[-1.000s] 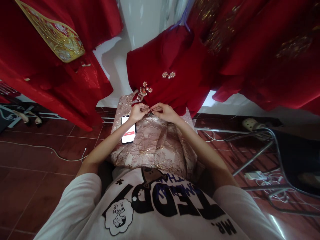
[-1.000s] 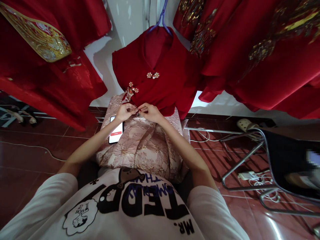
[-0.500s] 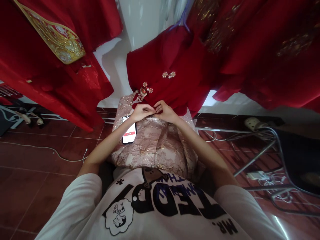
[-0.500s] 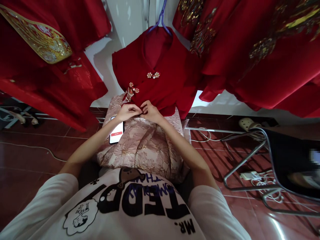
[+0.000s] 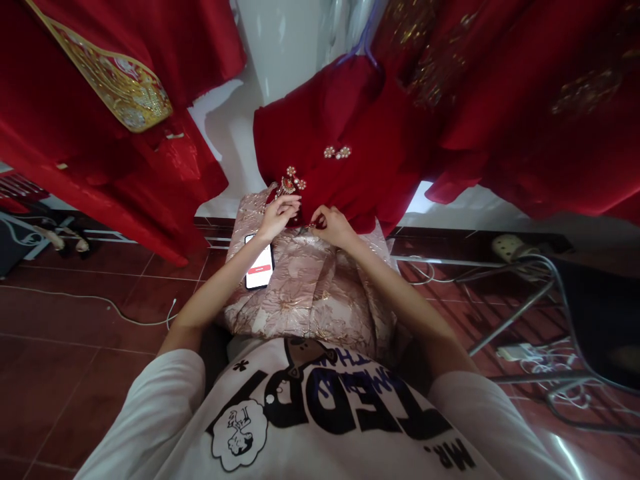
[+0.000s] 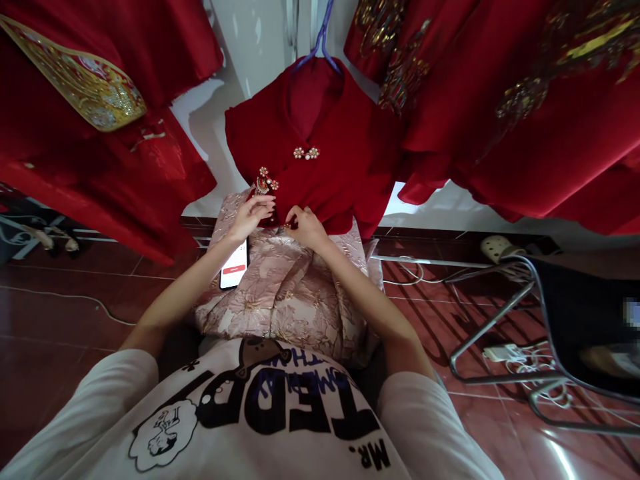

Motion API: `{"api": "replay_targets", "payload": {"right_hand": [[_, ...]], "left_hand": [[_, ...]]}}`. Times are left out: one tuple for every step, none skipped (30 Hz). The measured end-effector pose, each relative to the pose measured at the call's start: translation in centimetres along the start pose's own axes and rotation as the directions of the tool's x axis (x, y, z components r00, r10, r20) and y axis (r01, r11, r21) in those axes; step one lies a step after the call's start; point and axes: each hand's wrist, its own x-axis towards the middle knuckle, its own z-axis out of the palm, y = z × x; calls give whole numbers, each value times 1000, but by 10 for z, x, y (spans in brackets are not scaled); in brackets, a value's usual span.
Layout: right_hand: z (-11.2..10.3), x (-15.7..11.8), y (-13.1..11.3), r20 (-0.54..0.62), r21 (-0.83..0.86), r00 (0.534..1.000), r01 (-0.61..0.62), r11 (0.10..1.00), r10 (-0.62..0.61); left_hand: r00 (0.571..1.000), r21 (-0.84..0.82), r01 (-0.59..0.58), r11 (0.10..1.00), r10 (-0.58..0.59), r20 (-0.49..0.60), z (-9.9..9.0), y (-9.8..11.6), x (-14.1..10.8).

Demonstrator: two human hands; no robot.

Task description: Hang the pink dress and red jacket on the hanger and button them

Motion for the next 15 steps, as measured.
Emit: {"api": "replay_targets", "payload": {"right_hand": [[-2, 0, -1, -3, -2, 1000, 6, 1000, -6], [-3, 0, -2, -5, 2, 1000, 12, 1000, -12], [-5, 0, -4, -3, 11, 1000, 21, 1000, -21], [-7, 0, -5, -1, 26, 1000, 29, 999, -29], [-9, 0, -6, 6, 42, 999, 36, 998, -36], [-11, 0, -8, 17, 60, 999, 42, 997, -43], [-13, 1, -9, 35, 76, 998, 48, 996, -51], [-14, 0, -10, 58, 91, 997, 54, 994, -60], [-14, 0, -11, 84, 104, 994, 60, 993, -69], [-14, 0, -12, 109, 115, 991, 63, 991, -76], [-13, 0, -12, 130, 122, 988, 66, 990, -82], [-13, 0, -13, 145, 124, 986, 66, 990, -84], [-12, 0, -13, 155, 122, 984, 65, 990, -84], [-11, 0, -13, 161, 117, 983, 64, 991, -83], [-10, 0, -13, 166, 111, 983, 63, 992, -81]], "left_hand": [[1000, -22, -13, 1000, 13, -3, 2, 0, 1], [1000, -45, -23, 999, 22, -20, 5, 0, 4], [999, -70, -26, 997, 24, -41, 8, -1, 8], [998, -96, -25, 995, 19, -60, 12, -3, 13], [997, -124, -19, 992, 10, -73, 14, -5, 20], [997, -151, -10, 988, -1, -74, 17, -6, 27], [998, -177, 3, 984, -14, -63, 18, -8, 34], [999, -201, 15, 979, -25, -46, 19, -9, 41], [999, -224, 25, 974, -33, -31, 19, -9, 48], [999, -246, 32, 969, -40, -26, 19, -9, 53], [998, -267, 36, 963, -46, -30, 19, -9, 58], [998, -282, 38, 959, -52, -42, 19, -9, 62], [997, -291, 38, 956, -58, -58, 19, -9, 65], [995, -290, 37, 956, -63, -78, 20, -9, 67], [993, -278, 35, 960, -64, -98, 21, -10, 68]]}}
